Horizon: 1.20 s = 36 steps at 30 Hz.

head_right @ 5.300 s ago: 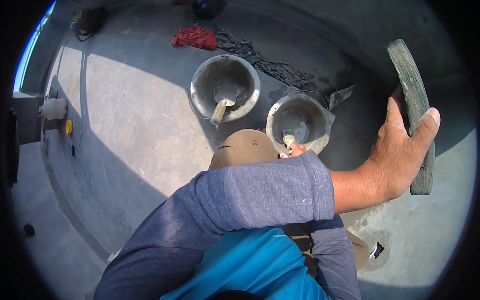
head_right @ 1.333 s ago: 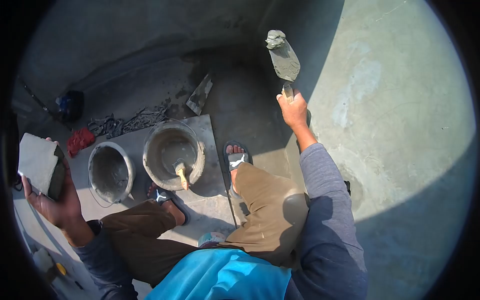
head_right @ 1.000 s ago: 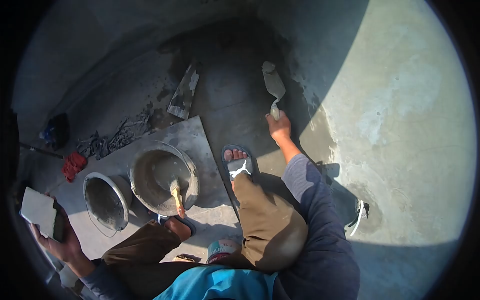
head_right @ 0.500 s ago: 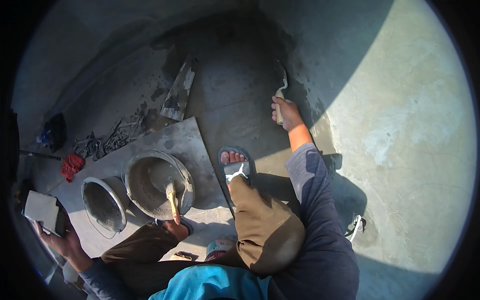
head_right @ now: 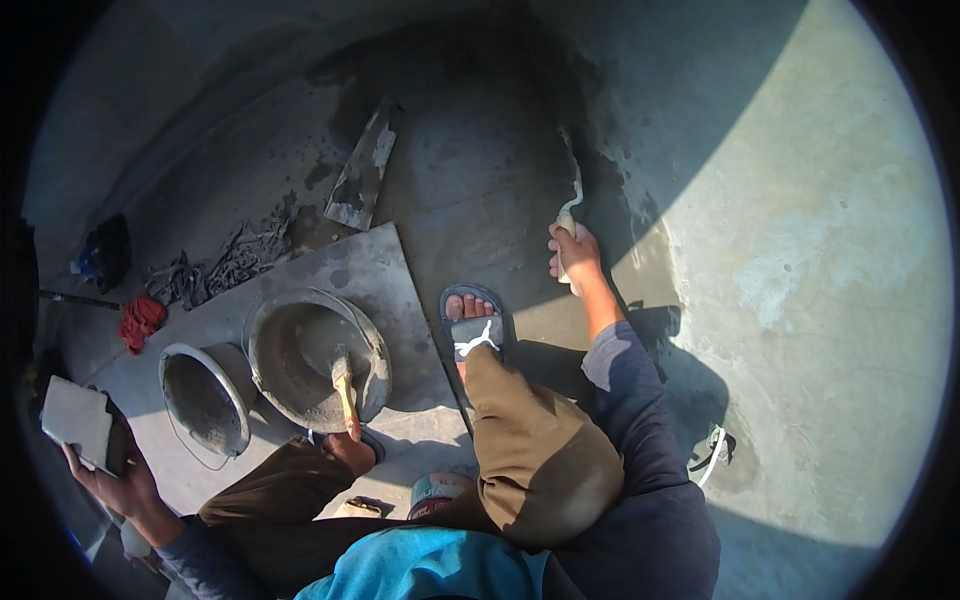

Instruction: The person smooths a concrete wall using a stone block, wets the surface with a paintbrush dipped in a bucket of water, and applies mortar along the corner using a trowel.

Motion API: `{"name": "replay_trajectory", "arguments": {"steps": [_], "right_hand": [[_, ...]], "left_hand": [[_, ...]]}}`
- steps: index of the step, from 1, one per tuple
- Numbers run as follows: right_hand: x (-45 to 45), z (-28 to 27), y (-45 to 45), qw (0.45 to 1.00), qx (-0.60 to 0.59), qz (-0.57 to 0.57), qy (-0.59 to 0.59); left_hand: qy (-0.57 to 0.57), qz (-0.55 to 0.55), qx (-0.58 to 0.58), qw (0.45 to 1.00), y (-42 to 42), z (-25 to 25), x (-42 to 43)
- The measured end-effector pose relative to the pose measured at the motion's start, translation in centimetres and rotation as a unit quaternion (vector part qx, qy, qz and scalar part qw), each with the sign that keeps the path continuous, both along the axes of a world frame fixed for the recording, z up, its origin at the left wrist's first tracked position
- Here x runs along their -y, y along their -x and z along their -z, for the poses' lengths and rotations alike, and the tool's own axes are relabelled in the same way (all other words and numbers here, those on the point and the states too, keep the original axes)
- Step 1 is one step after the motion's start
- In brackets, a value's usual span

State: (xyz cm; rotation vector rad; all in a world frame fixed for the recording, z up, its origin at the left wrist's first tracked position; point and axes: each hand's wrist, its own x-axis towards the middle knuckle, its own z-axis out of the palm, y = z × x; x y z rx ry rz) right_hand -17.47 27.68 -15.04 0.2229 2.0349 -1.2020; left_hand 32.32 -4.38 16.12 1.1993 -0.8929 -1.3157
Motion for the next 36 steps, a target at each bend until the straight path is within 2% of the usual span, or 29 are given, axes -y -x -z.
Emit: {"name": "replay_trajectory", "arguments": {"steps": [4,7,13,15,21,24,27,30,36], "right_hand": [[1.4,2.1,3.2,0.999,0.029,-0.018,0.01],[1.7,2.3,4.9,0.998,0.051,-0.03,0.018],[-0.3,1.3,4.2,0.996,0.083,0.02,0.014],[-1.3,0.7,2.5,0.996,0.062,0.066,-0.01],[-1.9,-1.5,-3.4,0.996,-0.032,0.062,-0.046],[-1.7,-0.4,-2.8,0.998,-0.042,0.034,-0.019],[0.5,1.3,0.0,0.999,-0.017,-0.016,-0.047],[1.8,2.2,3.0,0.998,-0.048,-0.032,-0.032],[4.2,-2.1,1.7,0.982,-0.183,0.007,0.045]], "left_hand": [[-0.002,-0.039,0.029,0.999,-1.4,0.3,0.4],[0.001,0.015,0.009,1.0,-2.7,0.7,0.7],[-0.005,-0.01,0.027,1.0,-1.8,0.2,0.8],[0.002,-0.029,0.03,0.999,-1.9,0.2,0.7],[-0.002,-0.036,0.036,0.999,-2.0,-0.5,-0.3],[0.002,0.016,0.018,1.0,-3.4,-0.2,-0.1],[-0.002,-0.028,0.026,0.999,-2.4,-0.3,-0.2],[-0.003,-0.018,0.024,1.0,-3.4,0.2,0.2],[0.002,-0.042,0.034,0.999,-3.2,0.0,0.2]]}}
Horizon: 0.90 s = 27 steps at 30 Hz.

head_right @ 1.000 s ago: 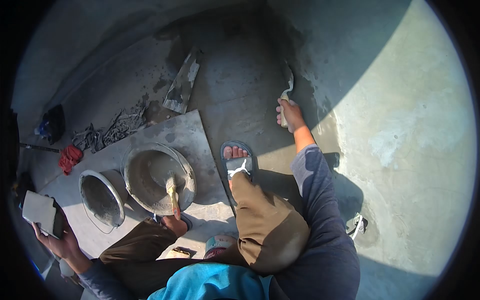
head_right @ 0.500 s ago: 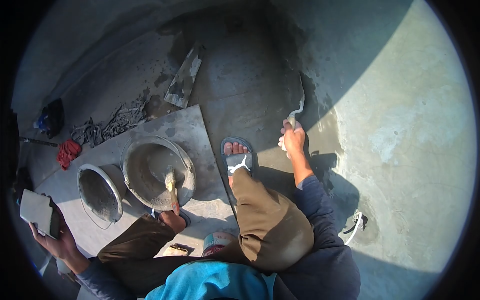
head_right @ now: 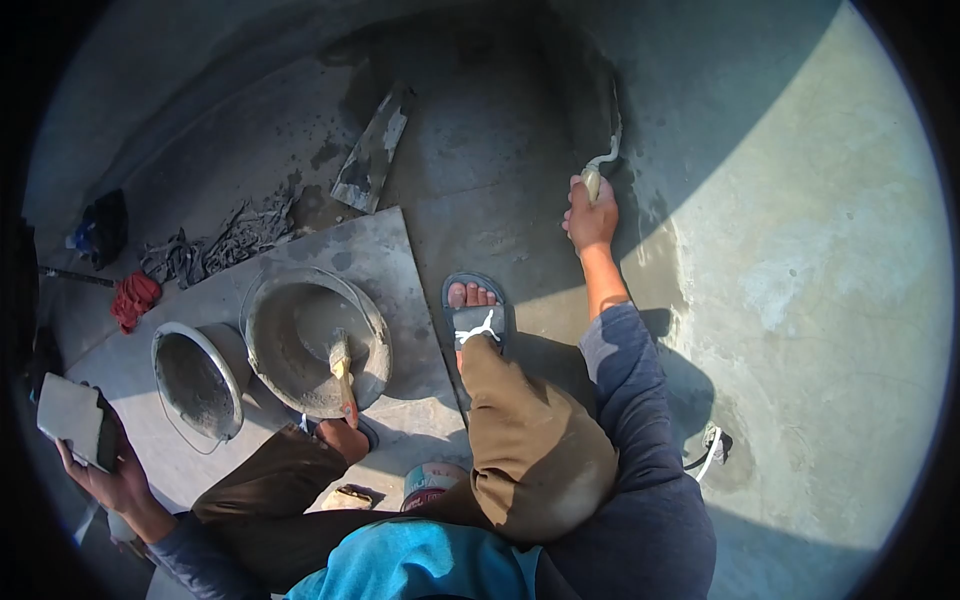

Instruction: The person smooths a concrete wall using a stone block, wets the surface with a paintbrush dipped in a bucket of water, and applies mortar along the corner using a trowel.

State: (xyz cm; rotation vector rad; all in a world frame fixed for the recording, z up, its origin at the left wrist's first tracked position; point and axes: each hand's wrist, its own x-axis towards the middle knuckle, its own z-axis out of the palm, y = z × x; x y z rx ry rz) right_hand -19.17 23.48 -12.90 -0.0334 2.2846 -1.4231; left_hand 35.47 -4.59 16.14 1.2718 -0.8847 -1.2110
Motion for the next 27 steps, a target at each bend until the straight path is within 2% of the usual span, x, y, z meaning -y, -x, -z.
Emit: {"name": "replay_trajectory", "arguments": {"steps": [1,3,6,9,12,15,22,24,25,27], "right_hand": [[-0.1,-0.4,-0.4,0.999,-0.037,0.005,0.008],[-1.1,0.0,-0.2,1.0,-0.027,-0.002,0.014],[-2.9,2.1,0.2,0.991,0.079,-0.06,-0.091],[-3.3,3.3,0.3,0.984,0.135,-0.043,-0.104],[-3.5,3.9,0.8,0.982,0.157,-0.033,-0.096],[-3.3,3.9,1.1,0.977,0.17,-0.055,-0.12],[-1.9,4.5,0.6,0.979,0.14,-0.035,-0.144],[-0.9,4.4,-0.2,0.991,0.043,-0.028,-0.124],[-0.9,4.2,-0.3,0.991,0.044,-0.028,-0.124],[-0.6,3.5,0.0,0.997,0.022,-0.036,-0.067]], "left_hand": [[0.0,0.0,0.0,1.0,0.4,-0.1,0.0],[-0.003,-0.031,0.007,0.999,1.0,-0.3,-0.2],[-0.019,0.027,-0.01,0.999,-0.2,-0.2,-0.1],[-0.025,-0.035,0.017,0.999,2.2,-0.5,-0.5],[-0.022,0.013,0.002,1.0,0.1,0.0,0.0],[-0.024,-0.031,0.022,0.999,1.7,-0.5,-0.5],[-0.026,-0.061,0.048,0.997,1.1,-0.3,-0.2],[-0.024,0.034,0.003,0.999,-1.4,0.0,0.2],[-0.024,0.034,0.004,0.999,-0.8,-0.2,0.1],[-0.016,-0.052,0.035,0.998,1.1,-0.4,-0.3]]}}
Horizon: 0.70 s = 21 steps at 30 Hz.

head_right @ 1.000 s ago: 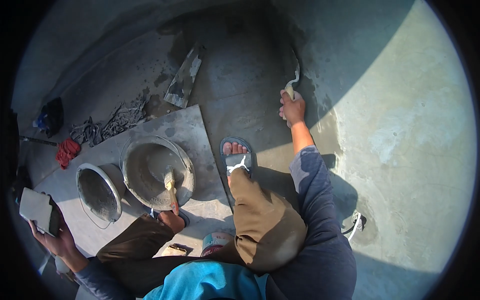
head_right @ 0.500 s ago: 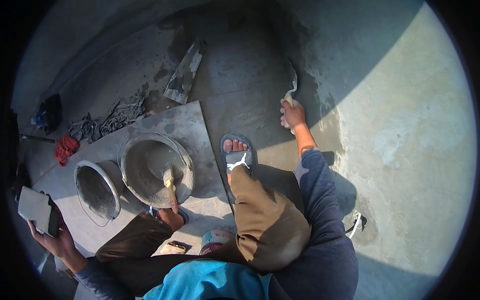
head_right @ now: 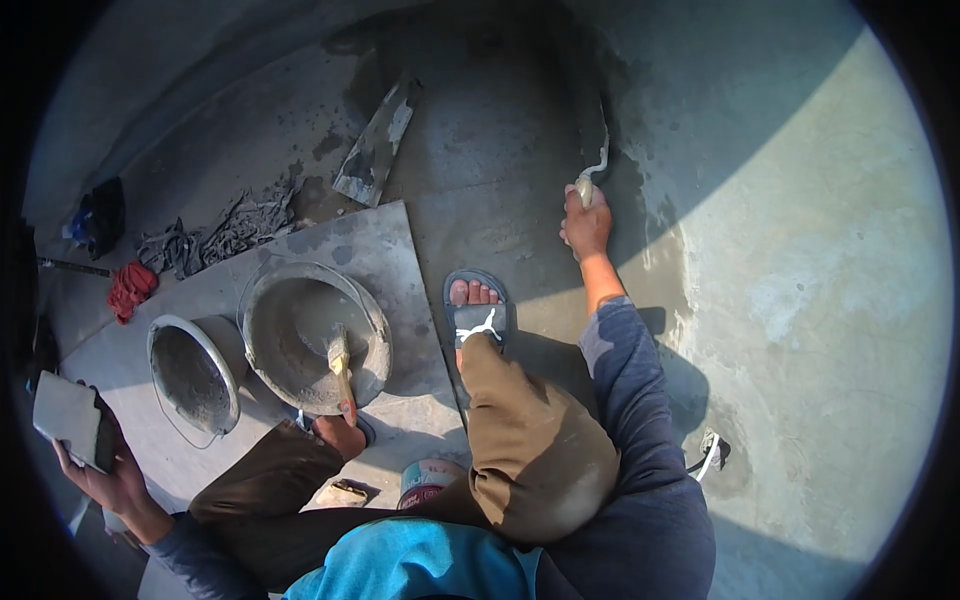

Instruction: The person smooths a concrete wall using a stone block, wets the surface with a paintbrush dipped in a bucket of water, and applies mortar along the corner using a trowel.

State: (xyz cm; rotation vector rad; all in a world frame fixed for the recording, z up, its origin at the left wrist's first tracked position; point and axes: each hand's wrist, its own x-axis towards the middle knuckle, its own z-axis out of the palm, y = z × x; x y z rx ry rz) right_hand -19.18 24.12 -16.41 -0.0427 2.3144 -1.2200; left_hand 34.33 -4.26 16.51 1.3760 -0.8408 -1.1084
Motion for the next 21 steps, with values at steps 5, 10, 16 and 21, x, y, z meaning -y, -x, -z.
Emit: {"name": "replay_trajectory", "arguments": {"steps": [5,10,16,21], "right_hand": [[0.5,-0.1,1.2,0.997,0.064,-0.019,-0.045],[1.5,0.7,2.3,0.99,0.109,-0.004,-0.087],[3.1,0.2,1.8,0.997,-0.04,-0.004,-0.071],[3.7,-0.8,2.5,0.997,0.015,-0.032,-0.062]], "left_hand": [[-0.012,0.034,-0.026,0.999,-0.4,-0.1,0.1],[-0.007,0.045,-0.017,0.999,-0.7,0.2,0.6],[-0.006,-0.028,0.024,0.999,1.0,0.0,0.4],[-0.016,0.018,-0.011,1.0,-0.5,-0.1,0.6]]}}
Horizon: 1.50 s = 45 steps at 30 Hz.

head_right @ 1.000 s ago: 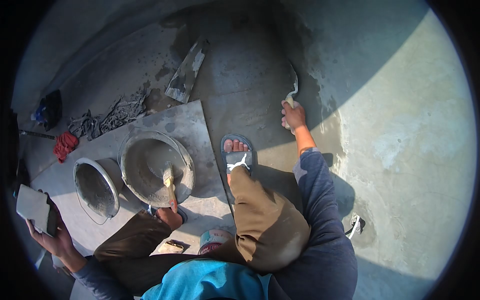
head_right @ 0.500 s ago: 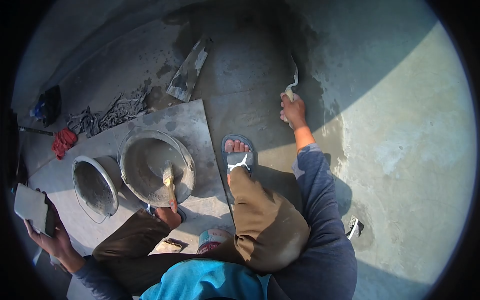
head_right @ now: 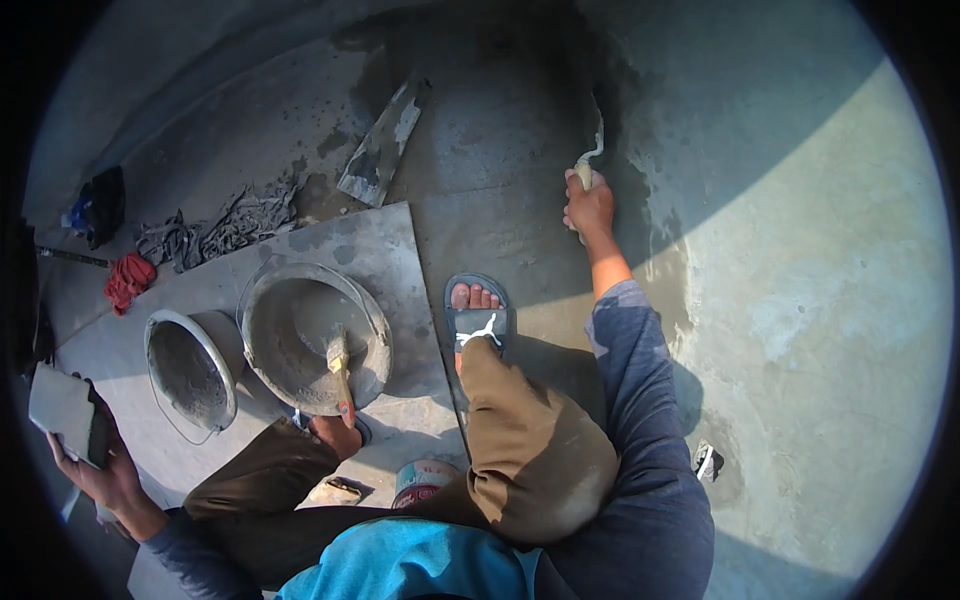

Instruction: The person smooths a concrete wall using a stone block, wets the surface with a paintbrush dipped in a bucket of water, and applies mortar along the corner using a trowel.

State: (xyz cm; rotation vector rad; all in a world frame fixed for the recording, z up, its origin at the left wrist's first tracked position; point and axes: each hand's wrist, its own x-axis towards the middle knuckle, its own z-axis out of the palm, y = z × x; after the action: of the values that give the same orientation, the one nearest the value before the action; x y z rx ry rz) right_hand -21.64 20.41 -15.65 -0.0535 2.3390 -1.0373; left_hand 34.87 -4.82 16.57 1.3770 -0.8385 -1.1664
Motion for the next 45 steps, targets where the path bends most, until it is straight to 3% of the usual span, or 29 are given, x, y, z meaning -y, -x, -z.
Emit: {"name": "replay_trajectory", "arguments": {"steps": [3,7,13,19,23,25,27,29,34,45], "right_hand": [[0.6,1.2,0.8,0.997,0.065,0.024,-0.024],[1.7,1.9,2.6,0.998,0.045,0.011,-0.053],[1.8,-0.6,3.2,0.998,0.018,0.043,0.031],[-2.2,-3.6,1.5,0.995,0.004,0.038,0.097],[-4.7,-4.6,-1.8,0.992,-0.019,0.053,0.115],[-5.4,-4.6,-4.3,0.982,-0.12,0.072,0.127],[-5.5,-4.4,-5.1,0.982,-0.12,0.076,0.125],[-4.6,-3.9,-4.5,0.995,-0.025,0.038,0.084],[-2.8,-0.7,-1.1,0.999,0.022,0.017,0.041],[-9.6,-1.7,-6.0,0.989,-0.053,0.086,0.109]], "left_hand": [[0.014,0.034,-0.004,0.999,-1.3,0.4,0.2],[0.024,0.009,0.009,1.0,-0.7,0.9,0.5],[0.016,0.014,-0.001,1.0,-0.5,0.7,0.6],[0.016,-0.066,0.044,0.997,2.1,0.0,-0.6],[0.016,-0.029,0.009,0.999,0.7,-0.1,-0.5],[0.022,-0.001,-0.006,1.0,-0.7,0.1,-0.5],[0.024,0.051,-0.019,0.998,-1.7,0.3,-0.4],[0.018,0.048,-0.015,0.999,-0.7,0.1,-0.6],[0.011,0.028,-0.001,1.0,0.9,0.0,-0.8],[0.006,-0.027,0.006,1.0,2.9,-0.9,-1.9]]}}
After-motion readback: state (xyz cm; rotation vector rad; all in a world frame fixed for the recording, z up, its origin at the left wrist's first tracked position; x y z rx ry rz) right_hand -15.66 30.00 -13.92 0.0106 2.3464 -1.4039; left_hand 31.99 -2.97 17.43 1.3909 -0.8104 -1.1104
